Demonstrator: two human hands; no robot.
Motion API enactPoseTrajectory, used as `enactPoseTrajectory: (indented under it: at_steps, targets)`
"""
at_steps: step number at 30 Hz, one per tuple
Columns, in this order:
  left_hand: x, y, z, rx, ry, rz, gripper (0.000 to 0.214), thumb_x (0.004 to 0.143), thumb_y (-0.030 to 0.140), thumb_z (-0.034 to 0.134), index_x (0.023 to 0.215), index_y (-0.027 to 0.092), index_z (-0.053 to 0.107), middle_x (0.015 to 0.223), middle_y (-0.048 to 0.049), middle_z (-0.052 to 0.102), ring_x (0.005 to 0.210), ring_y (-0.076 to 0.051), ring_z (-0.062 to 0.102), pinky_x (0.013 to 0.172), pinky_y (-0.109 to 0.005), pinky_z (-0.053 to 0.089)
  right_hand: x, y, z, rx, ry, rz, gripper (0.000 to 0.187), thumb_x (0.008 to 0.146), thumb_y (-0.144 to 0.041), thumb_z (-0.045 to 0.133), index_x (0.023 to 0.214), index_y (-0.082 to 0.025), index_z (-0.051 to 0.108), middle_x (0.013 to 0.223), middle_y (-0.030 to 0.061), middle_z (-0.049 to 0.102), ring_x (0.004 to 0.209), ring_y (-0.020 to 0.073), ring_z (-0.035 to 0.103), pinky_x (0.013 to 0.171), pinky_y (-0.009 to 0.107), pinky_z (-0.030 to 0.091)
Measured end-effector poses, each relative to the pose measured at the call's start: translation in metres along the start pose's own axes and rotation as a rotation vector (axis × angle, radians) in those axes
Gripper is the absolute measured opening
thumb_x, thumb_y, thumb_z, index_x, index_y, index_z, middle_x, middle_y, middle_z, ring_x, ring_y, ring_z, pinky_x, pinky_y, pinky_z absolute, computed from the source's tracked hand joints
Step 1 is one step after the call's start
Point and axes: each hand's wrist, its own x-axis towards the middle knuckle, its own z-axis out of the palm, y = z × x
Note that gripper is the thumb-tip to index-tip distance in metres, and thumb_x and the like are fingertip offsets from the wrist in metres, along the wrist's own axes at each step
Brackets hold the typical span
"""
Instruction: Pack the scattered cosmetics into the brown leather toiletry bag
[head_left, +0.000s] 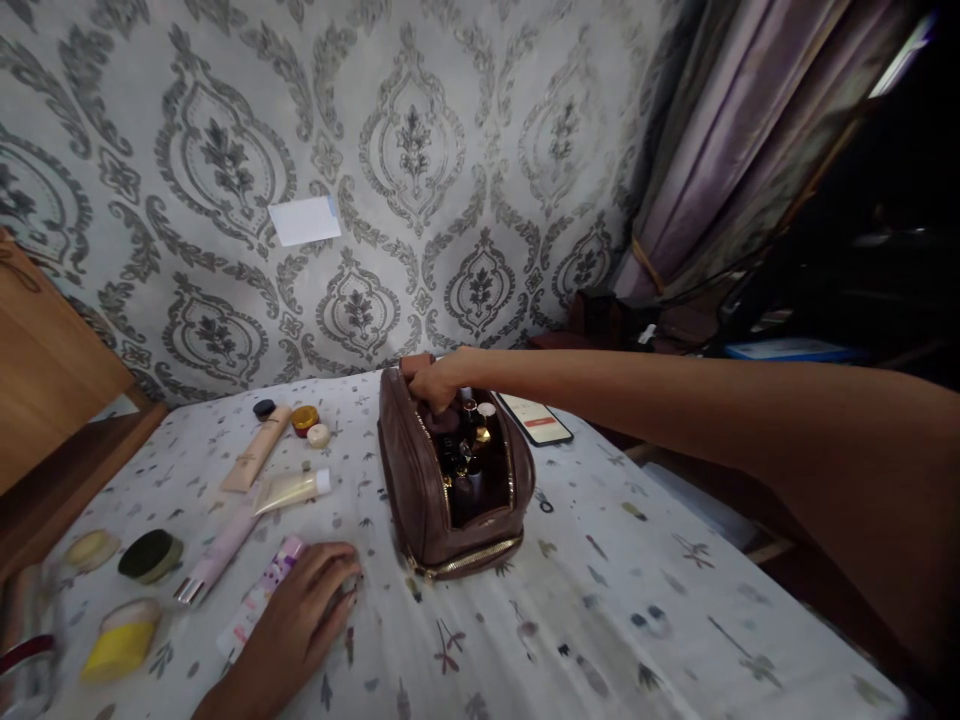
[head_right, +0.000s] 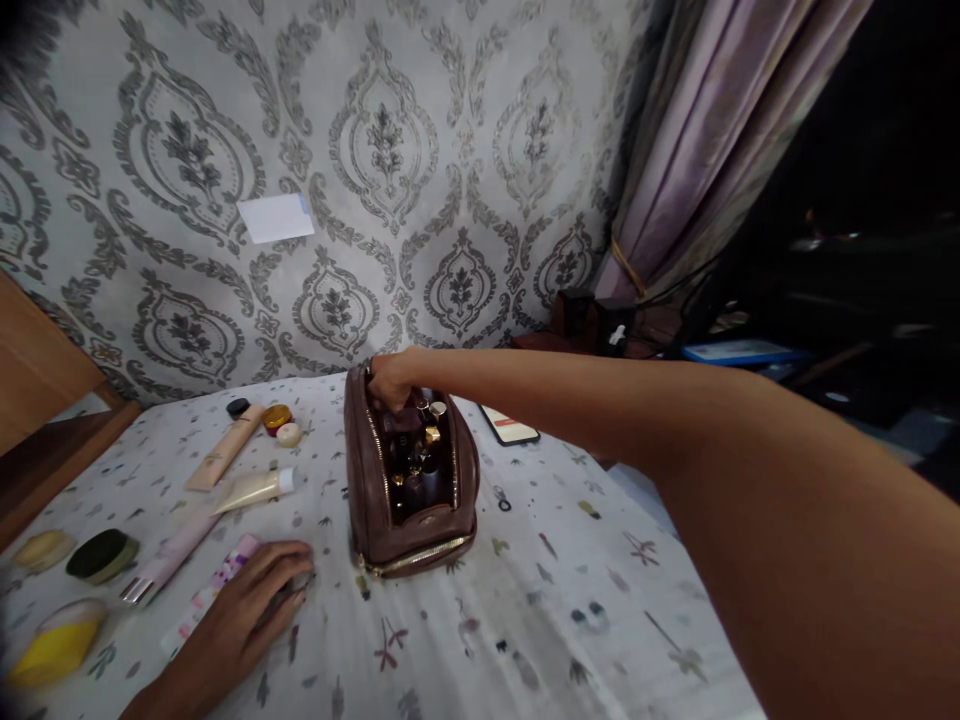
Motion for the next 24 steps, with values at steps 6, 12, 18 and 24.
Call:
enactPoseTrajectory:
  at_steps: [6, 12, 18, 24]
  targets:
    - [0.0, 0.0, 0.0, -0.006, -0.014, -0.006, 0.019, 0.095, 0.023, 0.052, 0.112, 0.024, 0.061, 0.111, -0.0083, 0.066, 0.102, -0.022, 0.066, 0.087, -0.032, 0.058, -0.014, -0.014, -0.036, -0.137, -0.558, -0.13, 0.012, 0.064, 0.008, 0.066, 0.058, -0.003, 0.067, 0.038, -0.0125, 0.049, 0.041, 0.0028, 0.042, 0.049, 0.016, 0.03]
    - [-0.001, 0.001, -0.001, -0.026, -0.052, -0.031, 0.02, 0.097, 0.022, 0.049, 0.114, 0.025, 0.059, 0.114, -0.0085, 0.064, 0.104, -0.021, 0.064, 0.089, -0.033, 0.056, -0.026, -0.019, -0.047, -0.241, -0.55, -0.269, 0.015, 0.069, 0.005, 0.064, 0.06, -0.007, 0.069, 0.06, -0.0022, 0.067, 0.06, 0.0079, 0.052, 0.06, 0.022, 0.032]
    - [-0.002, 0.0, 0.001, -0.044, -0.054, -0.032, 0.02, 0.097, 0.021, 0.049, 0.115, 0.025, 0.057, 0.115, -0.0081, 0.063, 0.106, -0.021, 0.062, 0.09, -0.033, 0.055, -0.037, -0.024, -0.057, -0.533, -0.385, -0.389, 0.014, 0.082, -0.028, 0.067, 0.079, -0.017, 0.075, 0.078, 0.0051, 0.072, 0.072, 0.0176, 0.06, 0.059, 0.027, 0.031]
    - [-0.003, 0.0, 0.001, -0.058, -0.07, -0.048, 0.02, 0.097, 0.019, 0.048, 0.114, 0.024, 0.057, 0.116, -0.0079, 0.062, 0.107, -0.021, 0.061, 0.091, -0.033, 0.054, -0.046, -0.034, -0.065, -0.565, -0.189, -0.247, 0.019, 0.087, -0.026, 0.058, 0.082, -0.017, 0.073, 0.082, 0.0073, 0.072, 0.074, 0.0184, 0.062, 0.056, 0.028, 0.026]
